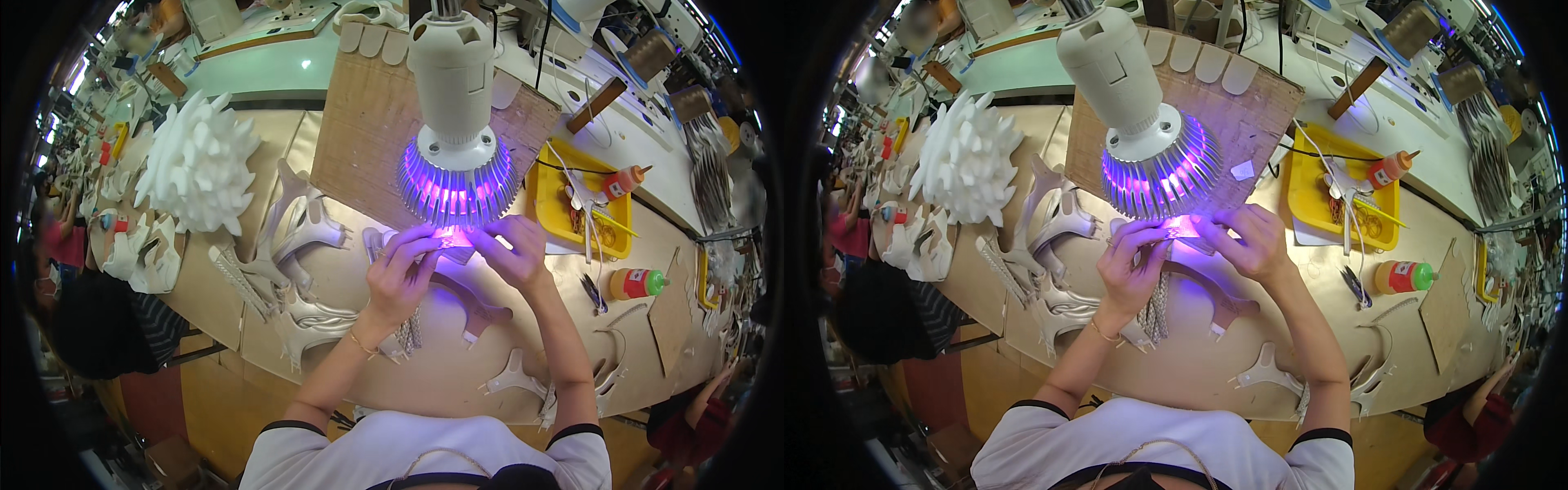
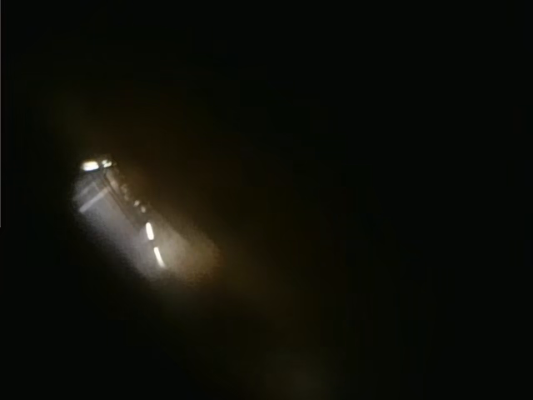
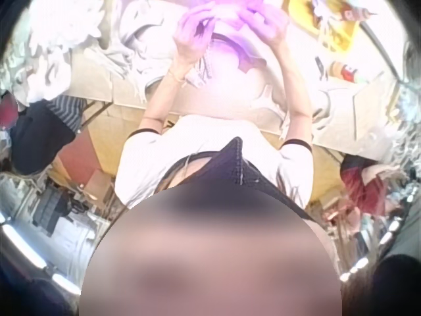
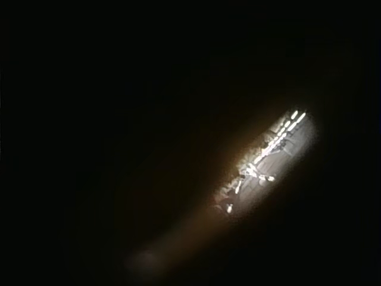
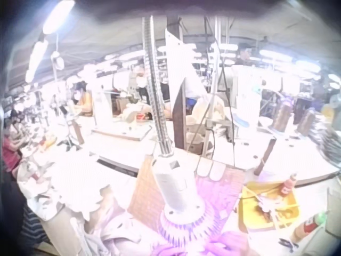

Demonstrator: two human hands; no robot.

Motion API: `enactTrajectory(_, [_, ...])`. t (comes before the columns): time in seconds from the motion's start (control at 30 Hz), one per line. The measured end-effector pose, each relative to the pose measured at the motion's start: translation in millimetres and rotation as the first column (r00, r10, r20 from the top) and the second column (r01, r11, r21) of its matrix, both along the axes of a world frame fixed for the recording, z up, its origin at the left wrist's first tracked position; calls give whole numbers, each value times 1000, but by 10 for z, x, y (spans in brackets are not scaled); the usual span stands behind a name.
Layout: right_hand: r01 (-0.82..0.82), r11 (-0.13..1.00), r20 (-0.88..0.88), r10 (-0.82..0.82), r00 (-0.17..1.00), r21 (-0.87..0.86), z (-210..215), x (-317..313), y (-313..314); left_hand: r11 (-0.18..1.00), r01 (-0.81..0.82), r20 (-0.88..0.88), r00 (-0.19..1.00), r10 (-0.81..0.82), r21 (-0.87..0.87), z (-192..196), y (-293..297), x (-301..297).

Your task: The person applies glue from a squeeze bottle to small white decorative pieces and attaches them to larger white components on a workbench. They repeatedly pick up pieces, apply adhesive, and press them into place under a UV lamp.

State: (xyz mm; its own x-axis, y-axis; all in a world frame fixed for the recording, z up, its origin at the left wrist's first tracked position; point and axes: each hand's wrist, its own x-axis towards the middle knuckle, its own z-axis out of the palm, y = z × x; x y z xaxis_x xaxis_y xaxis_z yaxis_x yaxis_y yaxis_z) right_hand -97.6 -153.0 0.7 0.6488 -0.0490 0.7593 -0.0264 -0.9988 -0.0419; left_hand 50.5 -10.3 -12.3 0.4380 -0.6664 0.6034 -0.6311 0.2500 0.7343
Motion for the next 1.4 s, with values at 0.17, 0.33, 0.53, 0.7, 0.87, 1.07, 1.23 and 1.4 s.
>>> enactTrajectory(0.17, [30,998,-18,-29,999,49,6,-55,13,1000,5,39,999,-6,26,17,-16,-18])
enactTrajectory(0.33, [66,997,-7,-66,998,47,69,-97,22,1000,18,107,994,-18,4,68,-75,-37])
enactTrajectory(0.53, [111,988,-38,-108,993,106,378,-280,245,972,185,-192,969,-155,147,256,24,-175])
enactTrajectory(0.7, [30,872,-42,-10,999,489,763,-687,557,857,515,-771,535,-345,-26,563,143,-462])
enactTrajectory(0.87, [512,808,-468,-346,813,293,945,-1457,423,596,771,-807,195,-557,-225,1064,496,-206])
enactTrajectory(1.07, [613,413,-590,-800,-109,-674,308,-2286,19,351,935,-820,164,-549,-47,1095,395,-107])
enactTrajectory(1.23, [412,339,-472,-835,-283,-846,-55,-2677,-454,453,839,-836,460,-298,301,381,-37,-403])
enactTrajectory(1.4, [859,327,-681,-732,-34,-394,484,-2658,-317,577,729,-769,587,-252,368,44,-146,-369])
